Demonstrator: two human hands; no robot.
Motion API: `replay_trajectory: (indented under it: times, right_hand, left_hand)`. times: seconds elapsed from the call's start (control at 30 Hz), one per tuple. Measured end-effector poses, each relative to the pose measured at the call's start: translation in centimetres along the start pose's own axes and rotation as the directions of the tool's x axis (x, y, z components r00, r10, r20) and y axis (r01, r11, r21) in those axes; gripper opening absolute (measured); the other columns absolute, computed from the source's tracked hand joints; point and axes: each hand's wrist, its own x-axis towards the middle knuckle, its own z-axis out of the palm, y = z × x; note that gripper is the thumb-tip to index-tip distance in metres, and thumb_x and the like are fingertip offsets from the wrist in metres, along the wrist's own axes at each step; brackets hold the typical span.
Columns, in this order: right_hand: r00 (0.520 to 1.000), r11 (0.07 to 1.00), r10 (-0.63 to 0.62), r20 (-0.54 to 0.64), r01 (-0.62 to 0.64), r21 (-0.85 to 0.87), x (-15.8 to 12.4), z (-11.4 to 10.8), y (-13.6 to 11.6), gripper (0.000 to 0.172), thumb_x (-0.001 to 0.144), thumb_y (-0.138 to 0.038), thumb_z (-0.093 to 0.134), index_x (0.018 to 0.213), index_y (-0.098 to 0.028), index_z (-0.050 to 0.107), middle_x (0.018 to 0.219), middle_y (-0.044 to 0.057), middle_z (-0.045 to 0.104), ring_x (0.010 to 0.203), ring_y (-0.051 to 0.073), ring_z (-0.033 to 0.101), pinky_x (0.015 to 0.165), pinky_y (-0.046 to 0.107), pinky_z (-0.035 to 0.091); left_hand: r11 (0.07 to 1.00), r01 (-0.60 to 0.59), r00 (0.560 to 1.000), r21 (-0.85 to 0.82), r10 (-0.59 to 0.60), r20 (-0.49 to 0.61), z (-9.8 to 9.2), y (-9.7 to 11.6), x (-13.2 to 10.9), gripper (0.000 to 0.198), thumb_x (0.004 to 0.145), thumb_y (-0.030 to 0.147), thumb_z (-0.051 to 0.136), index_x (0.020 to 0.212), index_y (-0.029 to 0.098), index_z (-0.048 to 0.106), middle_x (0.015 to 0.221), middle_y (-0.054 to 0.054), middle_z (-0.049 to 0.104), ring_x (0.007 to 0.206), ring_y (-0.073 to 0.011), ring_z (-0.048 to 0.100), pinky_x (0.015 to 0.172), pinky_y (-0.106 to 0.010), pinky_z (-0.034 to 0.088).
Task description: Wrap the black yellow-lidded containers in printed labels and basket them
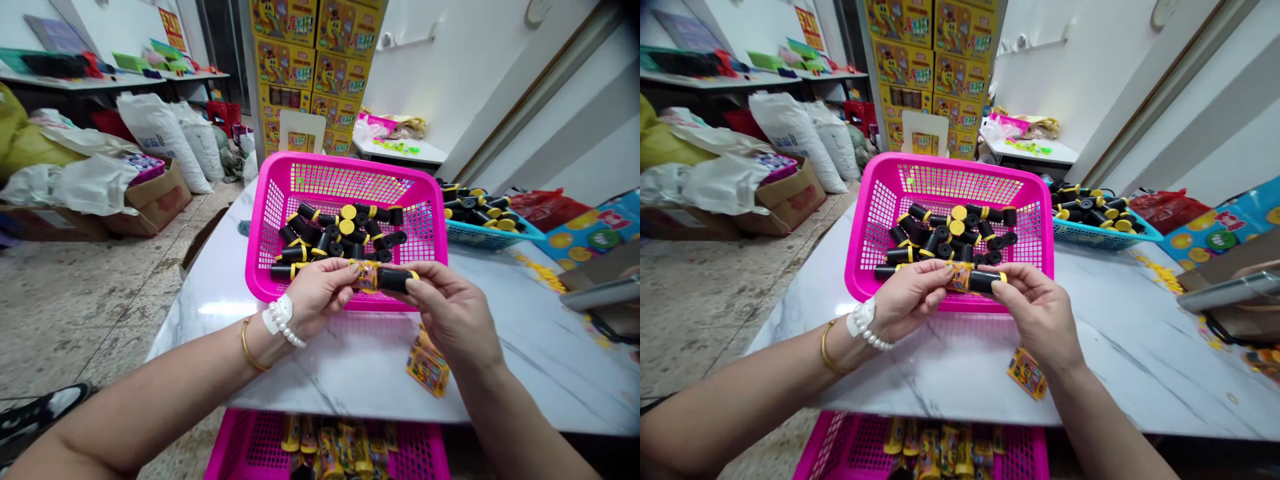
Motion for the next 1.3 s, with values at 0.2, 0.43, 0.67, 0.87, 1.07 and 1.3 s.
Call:
replay_trajectory:
  times: [0.2, 0.43, 0.67, 0.87, 1.07, 1.3]
  right_hand:
    - [0.999, 0.998, -0.043, 0.01, 0.044, -0.041, -0.5, 0.6, 0.1, 0.018, 0.084, -0.034, 0.081, 0.094, -0.022, 0.071, 0.084, 0.002, 0.079, 0.073, 0.017, 0.078, 0.075, 0.032, 0.068]
    - [0.938, 0.915, -0.345, 0.03, 0.344, -0.209, -1.2, 1.4, 0.1, 0.02, 0.086, -0.019, 0.078, 0.104, -0.024, 0.069, 0.105, 0.004, 0.079, 0.094, 0.017, 0.078, 0.086, 0.028, 0.066]
    - [0.947, 0.942, -0.32, 0.009, 0.319, -0.102, -0.8, 0.3, 1.3, 0.03, 0.076, -0.017, 0.088, 0.101, -0.025, 0.074, 0.101, 0.001, 0.075, 0.091, 0.013, 0.075, 0.084, 0.021, 0.063]
    - [0.932, 0.93, -0.347, 0.106, 0.356, -0.086, -0.7, -0.6, 0.5, 0.036, 0.075, -0.014, 0.089, 0.106, -0.028, 0.075, 0.105, 0.0, 0.076, 0.092, 0.014, 0.074, 0.084, 0.022, 0.063]
    - [0.838, 0.841, -0.464, 0.289, 0.519, -0.155, 1.0, -1.4, -0.5, 0.041, 0.075, -0.01, 0.087, 0.11, -0.028, 0.076, 0.112, 0.004, 0.073, 0.107, 0.02, 0.071, 0.091, 0.031, 0.063]
    - [0.709, 0.624, -0.597, 0.376, 0.705, -0.337, 2.4, -1.8, 0.4, 0.043, 0.077, -0.011, 0.085, 0.113, -0.032, 0.076, 0.108, 0.004, 0.072, 0.097, 0.022, 0.071, 0.084, 0.038, 0.063]
  left_hand:
    - [1.0, -0.016, 0.998, -0.002, 0.016, 0.056, -0.3, -0.3, 0.1, 0.015, 0.095, 0.012, 0.064, 0.081, 0.008, 0.067, 0.062, 0.0, 0.064, 0.034, 0.0005, 0.042, 0.033, -0.012, 0.021]
    - [0.998, -0.054, 0.997, 0.013, 0.054, 0.058, -0.4, -0.5, 0.2, 0.007, 0.091, 0.012, 0.066, 0.087, 0.008, 0.071, 0.07, -0.002, 0.07, 0.035, 0.001, 0.039, 0.034, -0.013, 0.022]
    - [0.852, -0.375, 0.922, 0.365, 0.385, 0.048, -0.5, -0.3, -0.4, 0.026, 0.079, 0.031, 0.082, 0.095, 0.012, 0.072, 0.067, 0.002, 0.064, 0.049, -0.0049, 0.049, 0.046, -0.017, 0.037]
    - [0.769, -0.397, 0.902, 0.5, 0.227, 0.368, -1.0, 0.8, -0.1, 0.044, 0.071, 0.026, 0.087, 0.11, 0.016, 0.069, 0.098, -0.005, 0.072, 0.084, -0.0147, 0.067, 0.077, -0.03, 0.055]
    - [0.905, -0.229, 0.929, 0.358, 0.094, 0.357, -1.2, 0.6, 0.3, 0.033, 0.07, 0.017, 0.086, 0.098, 0.013, 0.07, 0.092, -0.004, 0.076, 0.079, -0.0118, 0.069, 0.076, -0.027, 0.054]
    - [0.849, -0.248, 0.95, 0.466, 0.118, 0.289, -1.1, 1.0, 0.4, 0.027, 0.077, 0.023, 0.082, 0.099, 0.012, 0.071, 0.078, -0.001, 0.072, 0.061, -0.0076, 0.06, 0.06, -0.021, 0.048]
